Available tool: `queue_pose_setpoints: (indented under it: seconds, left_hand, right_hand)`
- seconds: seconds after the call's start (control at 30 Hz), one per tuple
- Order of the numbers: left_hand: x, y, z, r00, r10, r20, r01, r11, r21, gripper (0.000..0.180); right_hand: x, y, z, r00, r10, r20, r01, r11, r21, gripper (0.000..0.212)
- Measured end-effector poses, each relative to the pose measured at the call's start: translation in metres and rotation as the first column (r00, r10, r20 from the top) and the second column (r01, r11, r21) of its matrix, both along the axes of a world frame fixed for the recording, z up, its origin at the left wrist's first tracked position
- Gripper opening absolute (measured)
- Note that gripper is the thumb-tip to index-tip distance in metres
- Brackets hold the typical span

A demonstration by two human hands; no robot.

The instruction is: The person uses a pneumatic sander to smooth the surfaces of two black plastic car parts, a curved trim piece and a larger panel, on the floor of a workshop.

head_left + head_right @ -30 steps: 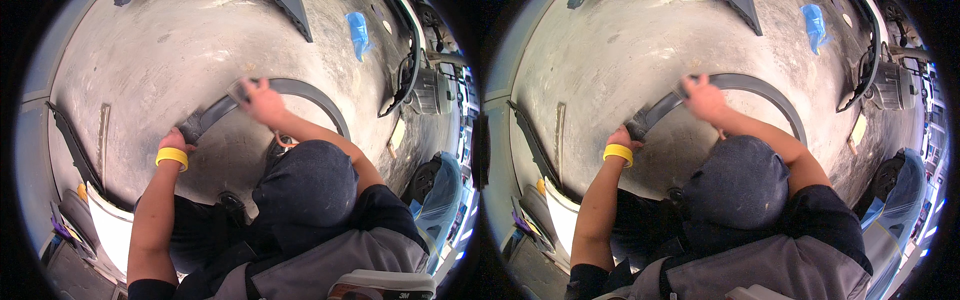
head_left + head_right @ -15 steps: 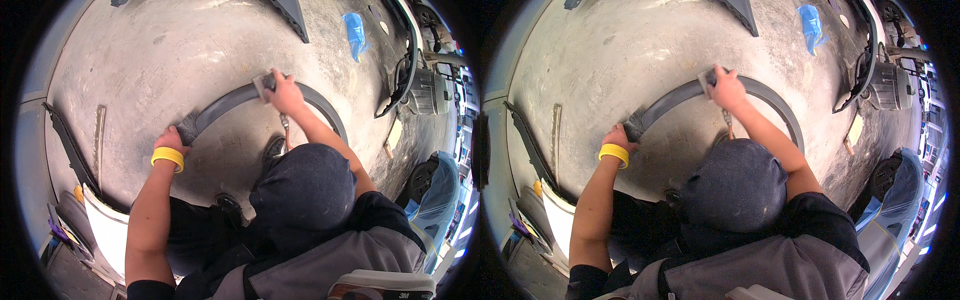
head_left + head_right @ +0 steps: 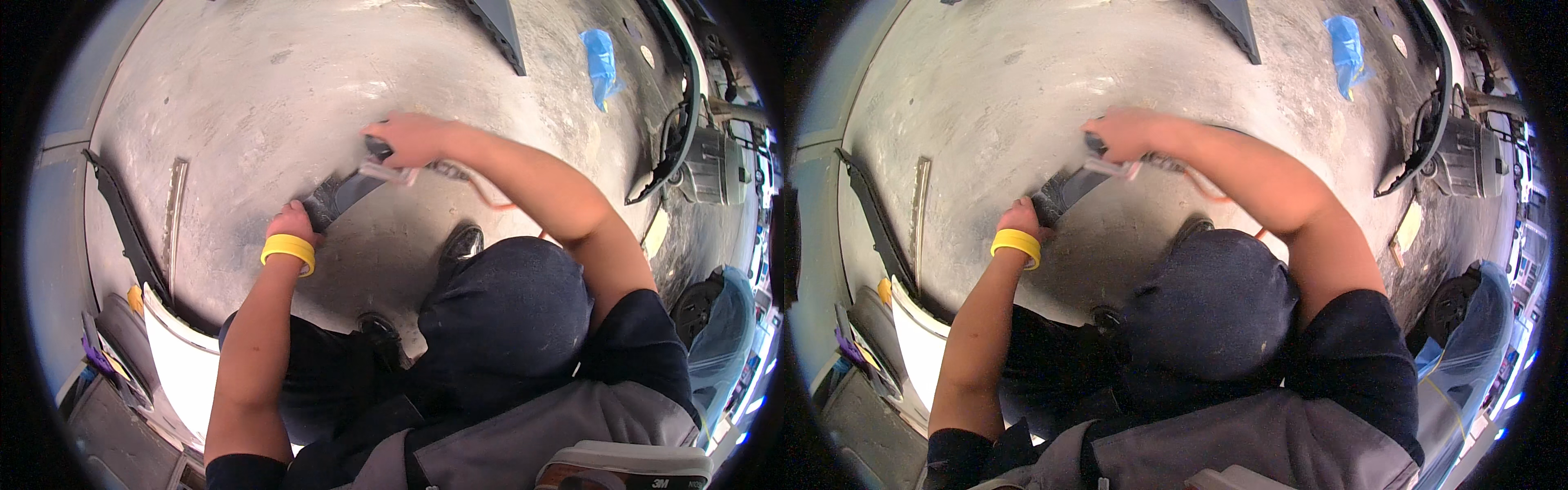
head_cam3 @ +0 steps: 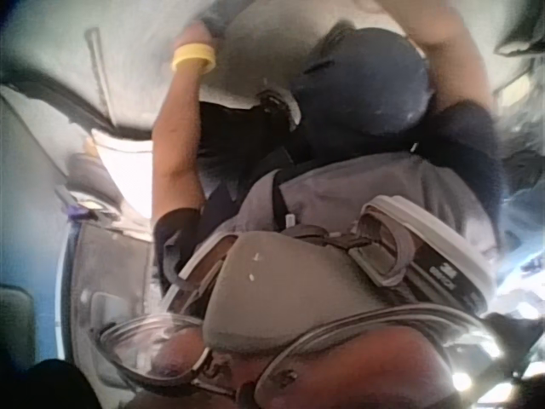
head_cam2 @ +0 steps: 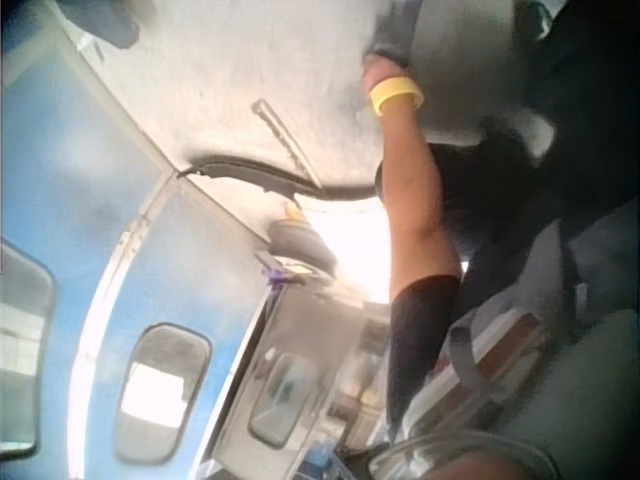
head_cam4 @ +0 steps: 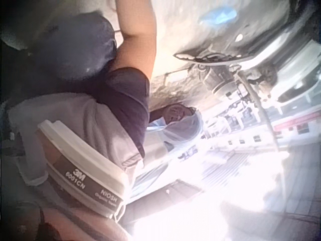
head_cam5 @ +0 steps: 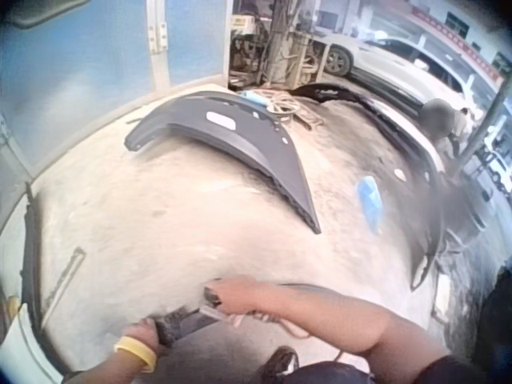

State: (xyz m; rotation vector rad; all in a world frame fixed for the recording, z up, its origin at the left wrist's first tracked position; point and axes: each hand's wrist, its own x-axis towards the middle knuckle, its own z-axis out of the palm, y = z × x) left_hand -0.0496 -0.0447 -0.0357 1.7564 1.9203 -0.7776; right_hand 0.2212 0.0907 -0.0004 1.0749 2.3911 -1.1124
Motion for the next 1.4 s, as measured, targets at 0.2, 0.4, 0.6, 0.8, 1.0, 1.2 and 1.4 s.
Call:
queue_pose_setpoints:
  seconds: [0.2,0.4,0.6,0.8,1.0,1.2,1.4]
  left_hand:
    - [-0.003,-0.004,-0.006,1.0,0.006,0.017,-0.007,0.999,0.034,0.078]
    - [-0.001,-0.002,-0.002,1.0,0.012,0.014,-0.012,1.0,0.016,0.073]
    - [-0.001,-0.003,-0.001,0.998,0.035,0.056,-0.037,0.999,0.033,0.078]
    - [-0.002,-0.003,-0.002,0.999,0.025,0.036,-0.025,1.0,0.011,0.073]
    - [0.003,0.003,0.002,1.0,0.015,0.027,-0.014,1.0,-0.023,0.073]
    - [0.012,0.027,0.003,0.999,0.003,-0.042,-0.01,0.985,-0.172,0.082]
    - [0.029,0.046,0.014,0.997,0.024,-0.067,-0.04,0.967,-0.252,0.084]
  right_hand:
    - [-0.013,0.028,-0.018,0.961,0.225,-0.162,-0.209,0.972,0.112,0.073]
    - [-0.06,0.018,-0.018,0.942,0.305,-0.142,-0.308,0.951,0.004,0.074]
    - [0.006,0.049,-0.028,0.982,0.123,-0.145,-0.139,0.985,-0.105,0.077]
    - [0.164,0.038,-0.028,0.939,-0.345,0.007,0.334,0.904,-0.268,0.077]
    - [0.267,-0.014,-0.034,0.712,-0.688,0.14,0.689,0.647,-0.326,0.078]
    - [0.206,-0.047,-0.043,0.813,-0.58,0.047,0.572,0.812,0.119,0.076]
    - [0.075,-0.035,-0.013,0.912,-0.411,0.011,0.409,0.91,0.063,0.073]
